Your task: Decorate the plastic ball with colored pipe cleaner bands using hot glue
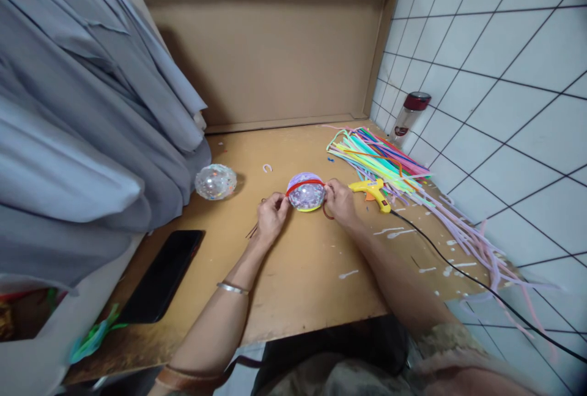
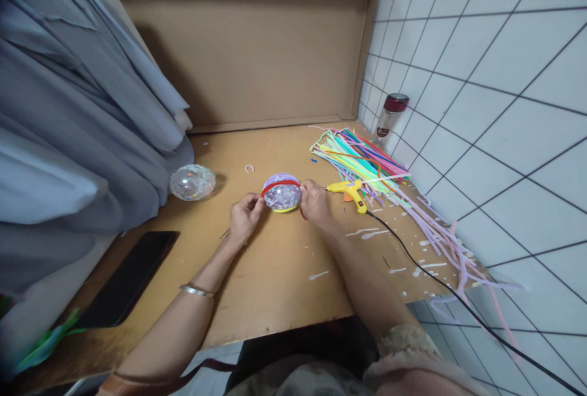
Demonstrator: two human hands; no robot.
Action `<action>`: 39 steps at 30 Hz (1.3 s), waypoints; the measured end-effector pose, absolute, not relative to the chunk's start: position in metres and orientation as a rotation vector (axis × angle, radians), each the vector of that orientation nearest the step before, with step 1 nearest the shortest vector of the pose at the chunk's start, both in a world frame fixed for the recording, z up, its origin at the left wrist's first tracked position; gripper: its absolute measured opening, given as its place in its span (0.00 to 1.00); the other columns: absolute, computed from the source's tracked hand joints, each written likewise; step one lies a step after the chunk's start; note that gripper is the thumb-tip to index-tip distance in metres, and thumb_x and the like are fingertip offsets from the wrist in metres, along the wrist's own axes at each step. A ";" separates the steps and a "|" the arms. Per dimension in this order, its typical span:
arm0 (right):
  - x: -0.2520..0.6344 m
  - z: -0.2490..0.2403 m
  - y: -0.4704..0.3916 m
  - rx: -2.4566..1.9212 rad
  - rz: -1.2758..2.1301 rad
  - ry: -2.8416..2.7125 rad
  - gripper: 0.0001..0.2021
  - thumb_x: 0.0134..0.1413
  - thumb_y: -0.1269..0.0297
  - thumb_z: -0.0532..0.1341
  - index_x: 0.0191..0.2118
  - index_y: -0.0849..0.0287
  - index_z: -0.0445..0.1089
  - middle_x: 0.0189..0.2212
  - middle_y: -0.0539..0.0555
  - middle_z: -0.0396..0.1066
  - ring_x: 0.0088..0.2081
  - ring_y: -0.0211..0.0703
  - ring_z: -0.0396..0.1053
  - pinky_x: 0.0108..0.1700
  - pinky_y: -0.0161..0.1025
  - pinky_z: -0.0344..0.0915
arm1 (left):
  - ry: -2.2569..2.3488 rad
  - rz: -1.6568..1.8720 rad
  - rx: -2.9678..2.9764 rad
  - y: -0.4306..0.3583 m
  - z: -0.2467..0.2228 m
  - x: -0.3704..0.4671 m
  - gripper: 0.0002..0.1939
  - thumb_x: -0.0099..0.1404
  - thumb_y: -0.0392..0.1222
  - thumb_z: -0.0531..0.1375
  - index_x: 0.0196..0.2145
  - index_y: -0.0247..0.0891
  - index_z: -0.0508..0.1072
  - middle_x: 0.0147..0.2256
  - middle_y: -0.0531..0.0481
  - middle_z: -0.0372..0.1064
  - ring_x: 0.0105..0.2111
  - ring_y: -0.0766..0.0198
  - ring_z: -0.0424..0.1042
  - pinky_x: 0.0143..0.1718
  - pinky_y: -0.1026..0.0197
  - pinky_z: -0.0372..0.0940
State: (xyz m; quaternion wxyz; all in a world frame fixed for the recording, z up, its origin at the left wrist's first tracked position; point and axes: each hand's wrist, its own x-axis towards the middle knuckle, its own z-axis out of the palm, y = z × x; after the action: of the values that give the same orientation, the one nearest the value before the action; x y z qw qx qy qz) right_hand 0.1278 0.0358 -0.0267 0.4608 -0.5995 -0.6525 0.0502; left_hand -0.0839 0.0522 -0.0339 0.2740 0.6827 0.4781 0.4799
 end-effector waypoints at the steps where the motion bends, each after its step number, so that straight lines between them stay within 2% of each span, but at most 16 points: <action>1: 0.128 -0.027 0.036 -1.486 0.109 -1.617 0.10 0.61 0.66 0.50 0.32 0.55 0.66 0.27 0.55 0.72 0.32 0.46 0.69 0.38 0.39 0.64 | 1.285 1.290 1.847 0.052 -0.034 -0.084 0.12 0.62 0.48 0.58 0.27 0.38 0.73 0.22 0.53 0.70 0.23 0.66 0.65 0.29 0.64 0.60; 8: 0.125 -0.031 0.035 -1.579 -0.009 -1.667 0.12 0.64 0.68 0.48 0.33 0.55 0.66 0.33 0.59 0.75 0.34 0.47 0.71 0.38 0.39 0.63 | 1.304 1.281 1.865 0.052 -0.037 -0.083 0.13 0.62 0.50 0.58 0.28 0.39 0.74 0.23 0.52 0.70 0.24 0.65 0.66 0.30 0.64 0.61; 14: 0.124 -0.033 0.034 -1.591 -0.119 -1.688 0.13 0.65 0.67 0.48 0.33 0.54 0.67 0.32 0.59 0.75 0.32 0.47 0.69 0.33 0.39 0.59 | 1.275 1.307 1.750 0.053 -0.037 -0.082 0.12 0.60 0.50 0.60 0.28 0.39 0.73 0.23 0.53 0.71 0.23 0.66 0.66 0.30 0.64 0.62; 22: 0.125 -0.034 0.034 -1.615 -0.123 -1.690 0.14 0.65 0.67 0.48 0.35 0.55 0.69 0.33 0.59 0.75 0.33 0.47 0.69 0.34 0.39 0.60 | 1.110 1.244 1.570 0.054 -0.039 -0.080 0.16 0.61 0.56 0.61 0.30 0.38 0.73 0.25 0.51 0.72 0.26 0.63 0.71 0.32 0.62 0.67; 27: 0.125 -0.034 0.034 -1.616 -0.081 -1.693 0.14 0.65 0.67 0.46 0.36 0.57 0.69 0.33 0.60 0.75 0.34 0.48 0.71 0.35 0.39 0.60 | 1.183 1.259 1.757 0.053 -0.038 -0.082 0.15 0.65 0.52 0.57 0.30 0.38 0.73 0.26 0.49 0.72 0.28 0.62 0.71 0.34 0.60 0.68; 32: 0.125 -0.038 0.034 -1.667 -0.024 -1.703 0.13 0.65 0.67 0.48 0.36 0.58 0.69 0.31 0.58 0.75 0.32 0.47 0.70 0.34 0.38 0.58 | 1.264 1.378 2.051 0.052 -0.035 -0.086 0.12 0.68 0.45 0.55 0.34 0.38 0.75 0.38 0.43 0.77 0.39 0.59 0.74 0.45 0.57 0.68; 39: 0.124 -0.041 0.033 -1.636 -0.046 -1.713 0.13 0.66 0.65 0.47 0.36 0.57 0.67 0.29 0.56 0.73 0.30 0.44 0.68 0.33 0.37 0.56 | 1.347 1.289 2.064 0.053 -0.034 -0.088 0.13 0.70 0.46 0.52 0.36 0.38 0.73 0.31 0.47 0.75 0.32 0.61 0.72 0.39 0.59 0.67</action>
State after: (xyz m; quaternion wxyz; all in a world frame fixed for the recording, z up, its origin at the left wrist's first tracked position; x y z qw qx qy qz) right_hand 0.1238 0.0334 -0.0406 0.3767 -0.6397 -0.6698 -0.0181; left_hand -0.0885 0.0530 -0.0338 0.1789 0.7302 0.4765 0.4559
